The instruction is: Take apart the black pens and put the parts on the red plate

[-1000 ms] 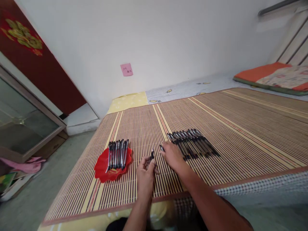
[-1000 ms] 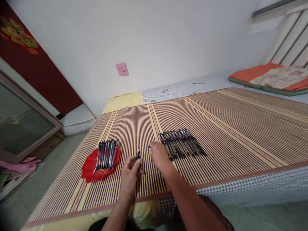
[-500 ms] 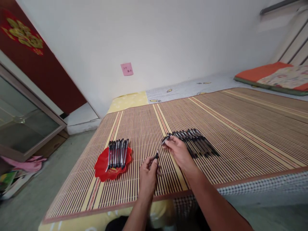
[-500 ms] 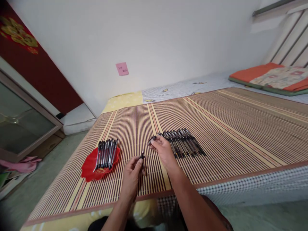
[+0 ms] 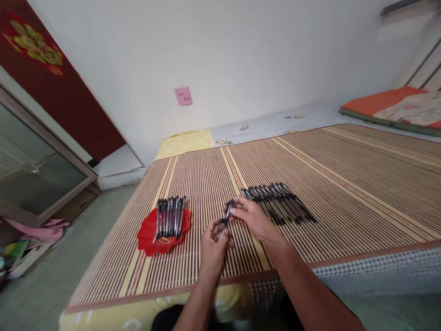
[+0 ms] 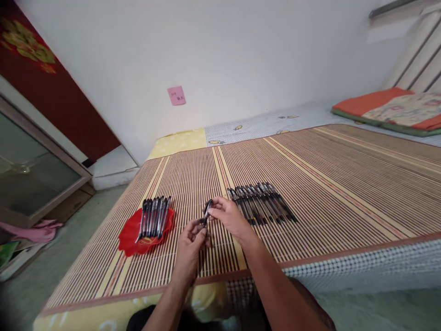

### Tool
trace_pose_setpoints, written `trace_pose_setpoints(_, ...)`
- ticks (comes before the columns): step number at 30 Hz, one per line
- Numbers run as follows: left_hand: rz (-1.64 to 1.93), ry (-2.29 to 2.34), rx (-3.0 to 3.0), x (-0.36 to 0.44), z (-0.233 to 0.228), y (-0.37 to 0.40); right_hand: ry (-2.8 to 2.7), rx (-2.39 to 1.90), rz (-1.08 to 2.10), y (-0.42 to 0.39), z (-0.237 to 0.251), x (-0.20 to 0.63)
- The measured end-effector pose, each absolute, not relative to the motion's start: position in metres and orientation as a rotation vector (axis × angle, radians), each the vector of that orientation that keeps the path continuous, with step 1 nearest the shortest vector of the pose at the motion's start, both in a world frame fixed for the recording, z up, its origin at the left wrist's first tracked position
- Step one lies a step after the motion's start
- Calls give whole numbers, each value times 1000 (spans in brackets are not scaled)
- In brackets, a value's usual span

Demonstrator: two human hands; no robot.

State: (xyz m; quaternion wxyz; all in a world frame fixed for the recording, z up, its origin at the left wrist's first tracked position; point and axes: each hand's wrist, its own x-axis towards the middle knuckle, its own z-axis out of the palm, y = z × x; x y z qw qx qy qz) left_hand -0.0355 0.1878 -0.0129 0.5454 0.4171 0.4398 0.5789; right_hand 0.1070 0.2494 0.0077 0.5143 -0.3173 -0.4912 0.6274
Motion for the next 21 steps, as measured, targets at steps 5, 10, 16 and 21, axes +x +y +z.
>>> trace_pose_setpoints(5, 1385, 1002, 949, -34, -10, 186, -1253, -789, 1482, 249, 8, 108)
trace_pose_setpoints(10, 1371, 921, 909, -33, -11, 185, -1424, -801, 1480, 248, 5, 109)
trace_pose_setpoints(16, 1360, 965, 979, -31, -20, 186, -1423, -856, 1469, 251, -3, 111)
trace_pose_setpoints(21, 1265, 1126, 1140, -37, -24, 187, -1334, -914, 1442, 250, -9, 108)
